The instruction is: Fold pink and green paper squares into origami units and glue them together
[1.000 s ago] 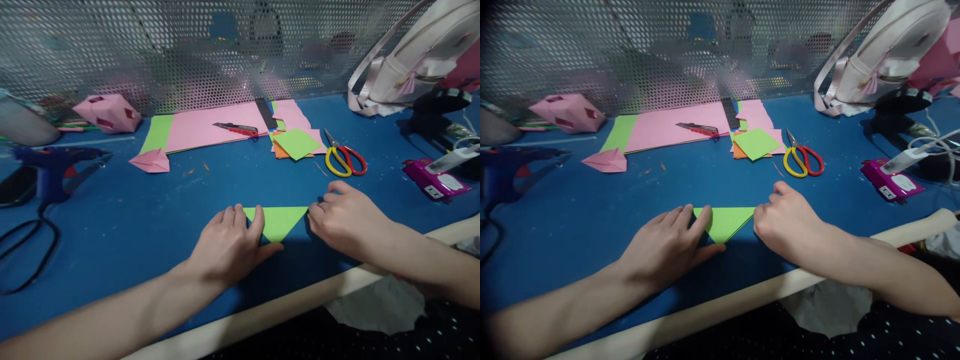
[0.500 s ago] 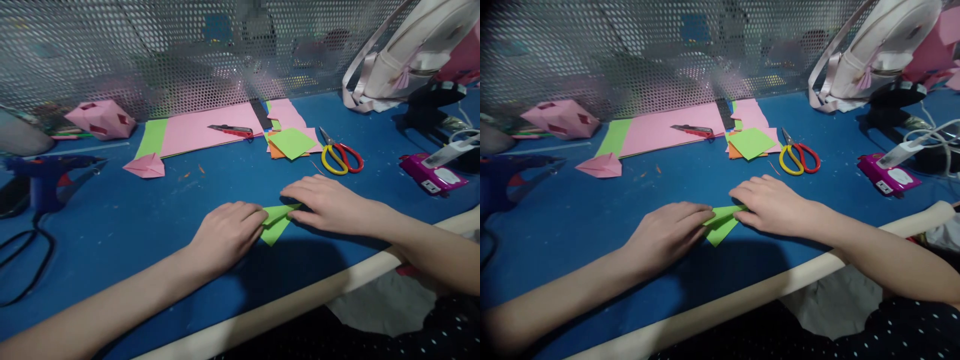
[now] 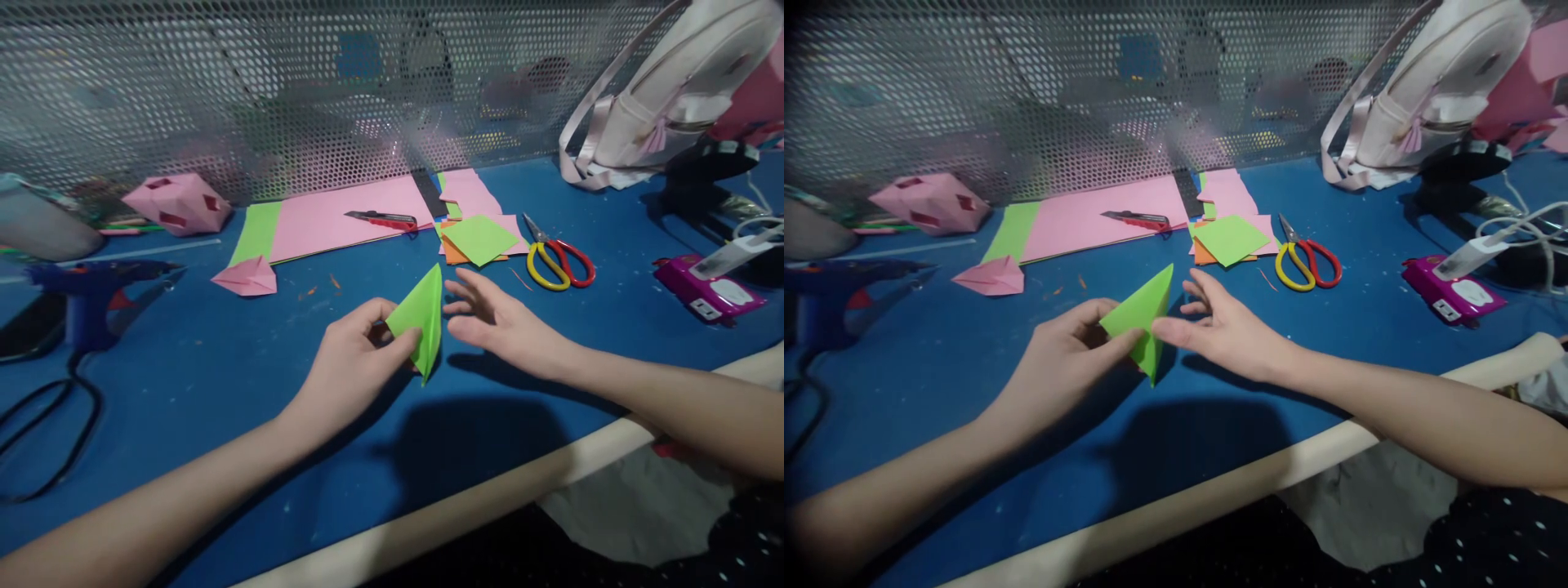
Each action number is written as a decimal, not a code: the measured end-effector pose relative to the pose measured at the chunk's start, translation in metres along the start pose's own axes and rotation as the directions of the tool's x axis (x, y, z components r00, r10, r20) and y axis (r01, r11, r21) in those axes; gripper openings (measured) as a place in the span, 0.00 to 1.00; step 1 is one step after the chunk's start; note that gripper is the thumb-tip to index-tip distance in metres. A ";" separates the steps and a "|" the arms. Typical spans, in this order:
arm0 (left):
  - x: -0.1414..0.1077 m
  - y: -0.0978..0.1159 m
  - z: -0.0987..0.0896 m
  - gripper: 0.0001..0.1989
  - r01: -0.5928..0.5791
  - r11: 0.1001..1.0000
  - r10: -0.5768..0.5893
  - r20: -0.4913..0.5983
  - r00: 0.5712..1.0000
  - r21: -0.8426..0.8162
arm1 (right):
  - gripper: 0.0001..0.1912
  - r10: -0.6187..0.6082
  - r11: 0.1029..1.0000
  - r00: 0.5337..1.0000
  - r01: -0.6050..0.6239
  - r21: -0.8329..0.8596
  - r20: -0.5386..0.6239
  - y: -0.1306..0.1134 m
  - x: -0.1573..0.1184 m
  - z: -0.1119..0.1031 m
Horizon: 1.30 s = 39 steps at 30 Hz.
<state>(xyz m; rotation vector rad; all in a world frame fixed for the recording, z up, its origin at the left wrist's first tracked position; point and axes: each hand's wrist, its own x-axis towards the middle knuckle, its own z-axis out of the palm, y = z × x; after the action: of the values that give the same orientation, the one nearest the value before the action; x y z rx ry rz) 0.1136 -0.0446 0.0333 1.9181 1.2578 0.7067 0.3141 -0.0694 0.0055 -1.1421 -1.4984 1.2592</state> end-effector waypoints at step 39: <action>0.024 -0.052 -0.009 0.08 -0.297 0.927 0.263 0.168 0.950 0.229 | 0.12 -0.275 0.749 0.944 0.328 -0.575 0.180 0.019 0.014 -0.031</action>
<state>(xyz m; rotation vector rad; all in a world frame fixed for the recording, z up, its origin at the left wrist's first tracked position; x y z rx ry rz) 0.0881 -0.0062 -0.0018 2.3467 1.0384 0.5663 0.3431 -0.0477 -0.0084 -1.1694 -2.1397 0.6133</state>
